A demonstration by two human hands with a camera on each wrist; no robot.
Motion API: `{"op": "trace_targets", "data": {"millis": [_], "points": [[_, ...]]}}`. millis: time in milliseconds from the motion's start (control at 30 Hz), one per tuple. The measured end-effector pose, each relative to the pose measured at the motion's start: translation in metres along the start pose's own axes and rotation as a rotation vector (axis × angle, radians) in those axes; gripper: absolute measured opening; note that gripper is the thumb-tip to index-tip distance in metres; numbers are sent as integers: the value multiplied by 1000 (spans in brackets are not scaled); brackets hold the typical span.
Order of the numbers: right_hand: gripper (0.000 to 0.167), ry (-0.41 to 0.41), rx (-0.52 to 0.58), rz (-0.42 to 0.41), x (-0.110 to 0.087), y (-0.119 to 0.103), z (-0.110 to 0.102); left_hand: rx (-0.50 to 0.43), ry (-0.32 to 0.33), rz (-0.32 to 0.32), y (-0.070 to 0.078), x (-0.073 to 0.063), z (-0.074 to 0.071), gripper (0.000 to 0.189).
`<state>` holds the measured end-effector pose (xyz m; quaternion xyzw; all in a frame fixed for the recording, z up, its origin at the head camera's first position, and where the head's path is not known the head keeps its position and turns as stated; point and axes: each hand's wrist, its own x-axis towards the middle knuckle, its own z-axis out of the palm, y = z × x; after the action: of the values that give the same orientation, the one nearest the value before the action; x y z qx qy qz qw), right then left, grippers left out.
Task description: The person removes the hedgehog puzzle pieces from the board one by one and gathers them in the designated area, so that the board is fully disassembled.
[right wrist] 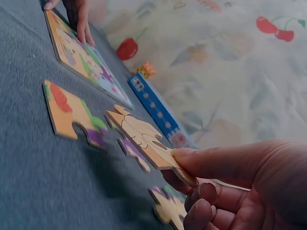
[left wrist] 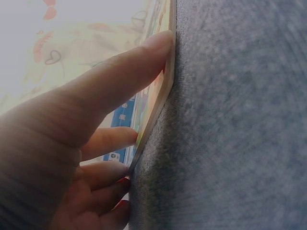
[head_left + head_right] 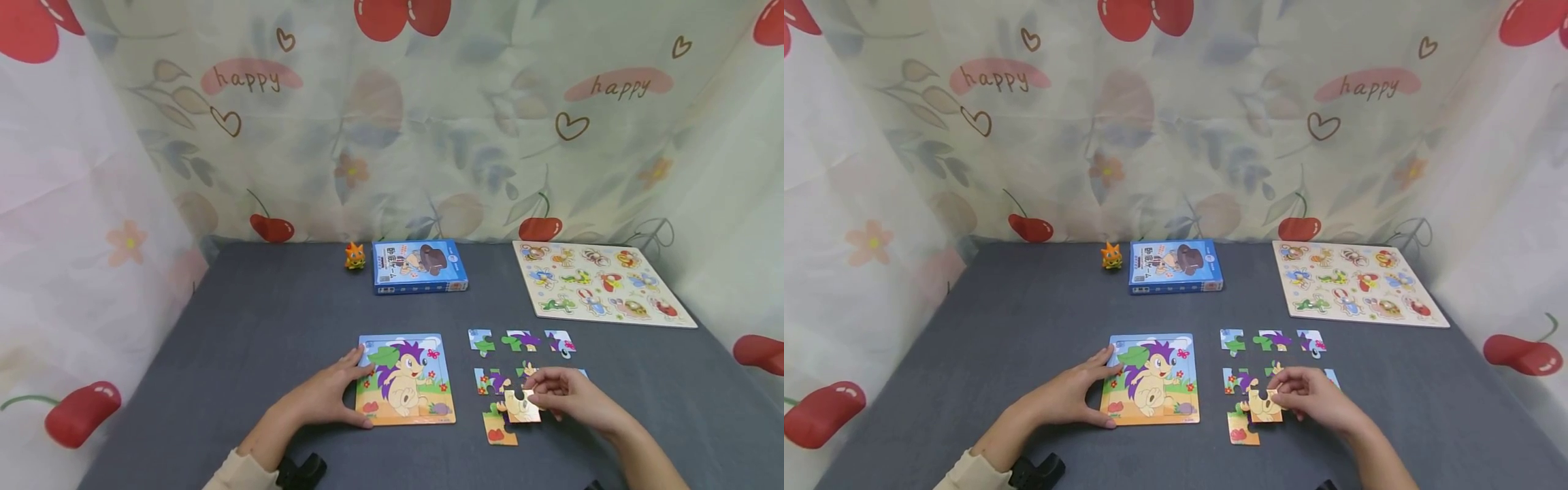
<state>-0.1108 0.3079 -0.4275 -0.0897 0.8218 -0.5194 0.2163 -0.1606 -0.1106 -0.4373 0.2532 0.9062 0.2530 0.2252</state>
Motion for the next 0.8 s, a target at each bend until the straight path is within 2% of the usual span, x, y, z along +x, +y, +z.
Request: {"op": "trace_targets", "data": {"millis": [500, 800], "points": [[39, 3, 3, 111, -20, 15, -13, -12, -8, 0, 0, 1, 0, 94], [36, -8, 10, 96, -26, 25, -12, -7, -5, -4, 0, 2, 0, 94]]}}
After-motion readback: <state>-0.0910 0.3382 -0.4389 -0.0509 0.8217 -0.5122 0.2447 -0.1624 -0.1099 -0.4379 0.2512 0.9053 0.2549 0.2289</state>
